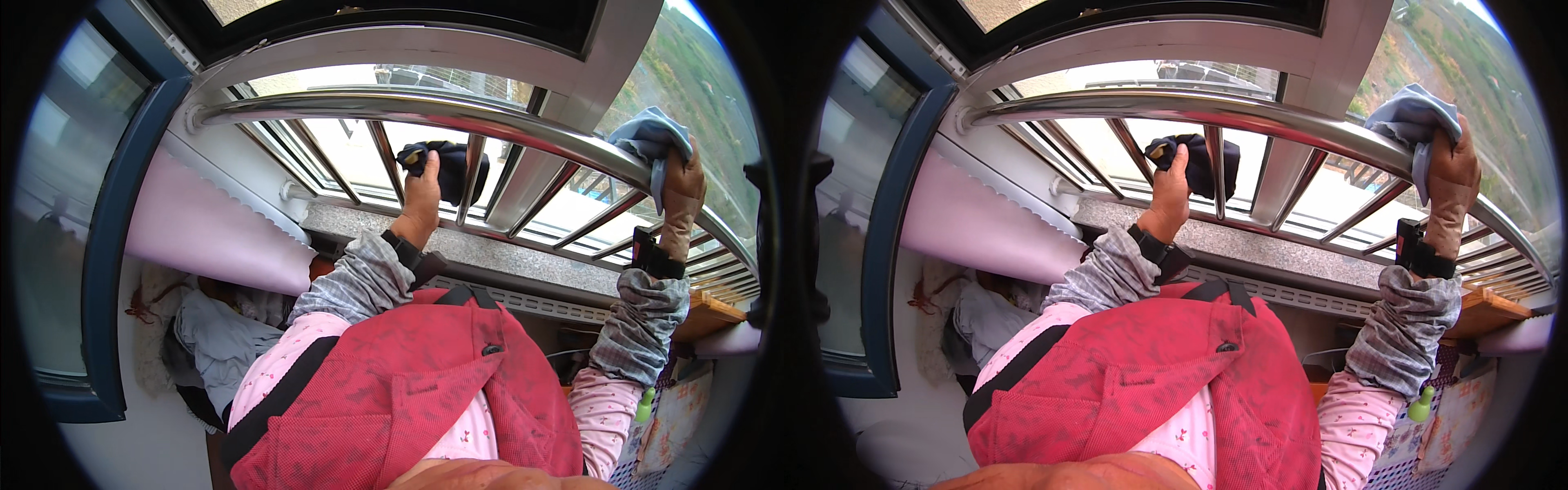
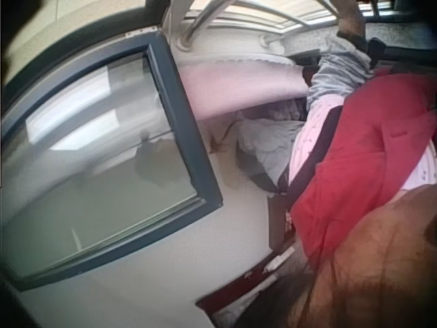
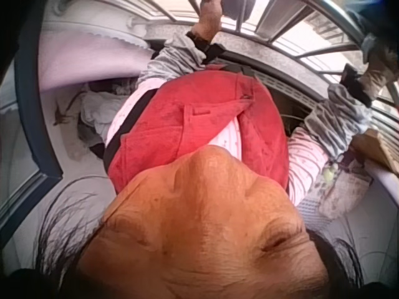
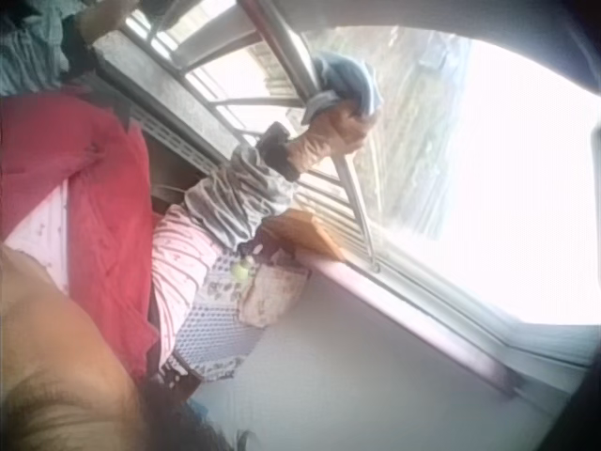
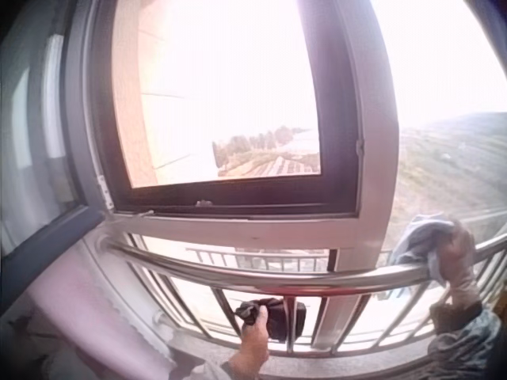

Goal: The person wipes a metal balcony railing with two cloths, alternating hands and moving along the length of the rail. The person also wipes the adjacent window frame and glass while standing on the balcony.

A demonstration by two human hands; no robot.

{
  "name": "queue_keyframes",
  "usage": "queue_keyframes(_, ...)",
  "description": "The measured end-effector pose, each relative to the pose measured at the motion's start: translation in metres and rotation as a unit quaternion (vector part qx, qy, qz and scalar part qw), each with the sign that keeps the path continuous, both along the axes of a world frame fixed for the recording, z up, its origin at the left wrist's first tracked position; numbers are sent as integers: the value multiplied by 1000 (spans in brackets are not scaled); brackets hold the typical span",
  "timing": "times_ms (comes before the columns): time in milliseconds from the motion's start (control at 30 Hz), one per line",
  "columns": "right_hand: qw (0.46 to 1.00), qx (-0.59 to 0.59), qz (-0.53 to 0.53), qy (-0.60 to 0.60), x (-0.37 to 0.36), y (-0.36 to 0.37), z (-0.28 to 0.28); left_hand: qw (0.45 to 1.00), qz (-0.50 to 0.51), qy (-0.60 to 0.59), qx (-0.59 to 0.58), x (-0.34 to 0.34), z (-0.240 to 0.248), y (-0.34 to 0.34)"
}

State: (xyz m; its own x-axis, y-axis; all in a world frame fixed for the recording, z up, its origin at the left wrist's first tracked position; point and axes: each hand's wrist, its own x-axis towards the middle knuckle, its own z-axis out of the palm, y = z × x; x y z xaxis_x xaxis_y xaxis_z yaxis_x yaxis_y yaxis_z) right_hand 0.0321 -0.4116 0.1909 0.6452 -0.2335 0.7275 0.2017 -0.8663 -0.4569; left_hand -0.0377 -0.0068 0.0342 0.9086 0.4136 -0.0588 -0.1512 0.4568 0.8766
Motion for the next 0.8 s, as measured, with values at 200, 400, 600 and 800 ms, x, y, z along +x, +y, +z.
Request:
queue_keyframes(200,1000,-7,4,2,3,-7,-3,947,172,-142,232,-12,56,-10)
queue_keyframes(400,999,10,29,-10,-1,-2,-1,870,212,-174,411,-8,61,3)
queue_keyframes(600,999,17,40,-5,-8,4,4,667,229,-302,641,35,65,4)
queue_keyframes(800,999,22,43,-14,-11,7,5,567,171,-310,743,57,72,23)
